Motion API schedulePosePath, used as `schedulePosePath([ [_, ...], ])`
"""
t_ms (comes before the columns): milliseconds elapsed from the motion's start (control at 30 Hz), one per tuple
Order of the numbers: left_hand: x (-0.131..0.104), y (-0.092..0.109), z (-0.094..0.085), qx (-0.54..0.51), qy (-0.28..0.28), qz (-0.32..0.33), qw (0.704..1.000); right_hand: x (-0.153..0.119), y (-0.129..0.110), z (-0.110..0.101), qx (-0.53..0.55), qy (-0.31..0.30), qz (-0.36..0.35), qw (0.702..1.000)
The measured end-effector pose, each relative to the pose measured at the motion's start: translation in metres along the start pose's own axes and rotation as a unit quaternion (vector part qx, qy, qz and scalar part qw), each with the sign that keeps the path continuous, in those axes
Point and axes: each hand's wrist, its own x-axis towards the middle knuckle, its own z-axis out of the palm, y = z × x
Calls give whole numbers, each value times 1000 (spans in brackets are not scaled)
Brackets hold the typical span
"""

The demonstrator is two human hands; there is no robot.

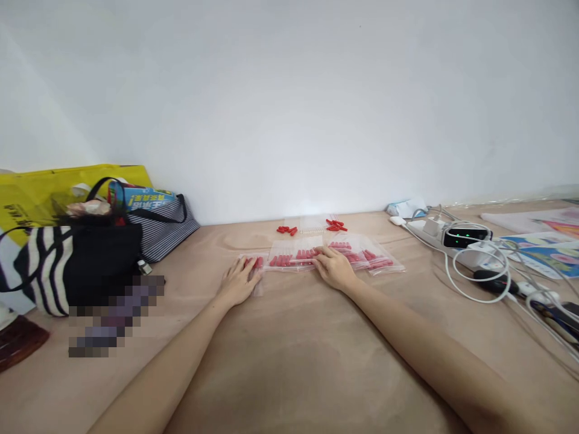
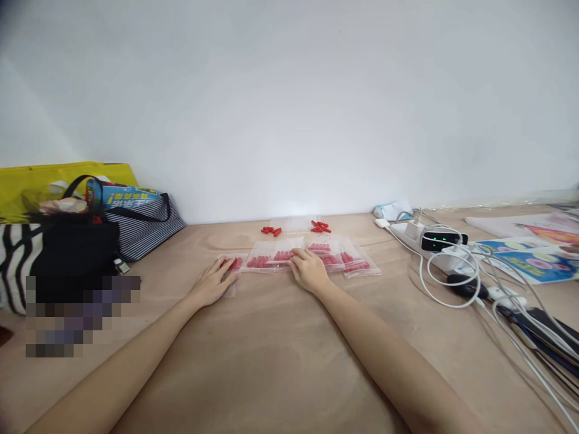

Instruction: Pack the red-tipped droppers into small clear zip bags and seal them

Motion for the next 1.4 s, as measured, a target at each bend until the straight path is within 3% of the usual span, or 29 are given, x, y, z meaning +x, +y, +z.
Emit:
schedulePosePath([
  [167, -17, -23, -6, -5, 23, 76, 997, -12, -7, -19, -49, -18, -28, 998],
  [300, -46, -48, -20, -21, 20, 220, 975, -23, -20, -33, -20, -32, -59, 998],
  [367, -65, -51, -29, -35, 22, 308, 950, -28, -25, -37, 4, -40, -68, 997],
  [533, -97, -22, -42, -74, 9, 446, 892, -34, -28, -43, 62, -53, -70, 994],
  [633, -91, 5, -39, -72, -8, 504, 860, -36, -29, -47, 103, -85, -68, 989],
  [733, -69, 30, -27, -61, 13, 548, 834, -41, -28, -53, 136, -121, -63, 981],
  [833, -47, 45, -11, -69, 95, 534, 837, -48, -26, -61, 167, -148, -61, 973],
  [967, -42, 51, 2, -191, 222, 390, 873, -53, -25, -73, 197, -172, -58, 963],
  [1033, -50, 50, 2, -241, 212, 381, 867, -53, -27, -78, 197, -181, -65, 961],
  [1200, -71, 53, -4, -242, 132, 467, 840, -54, -34, -82, 178, -179, -81, 964],
  [1400, -72, 61, -2, -200, 156, 487, 836, -57, -41, -76, 157, -164, -105, 968],
])
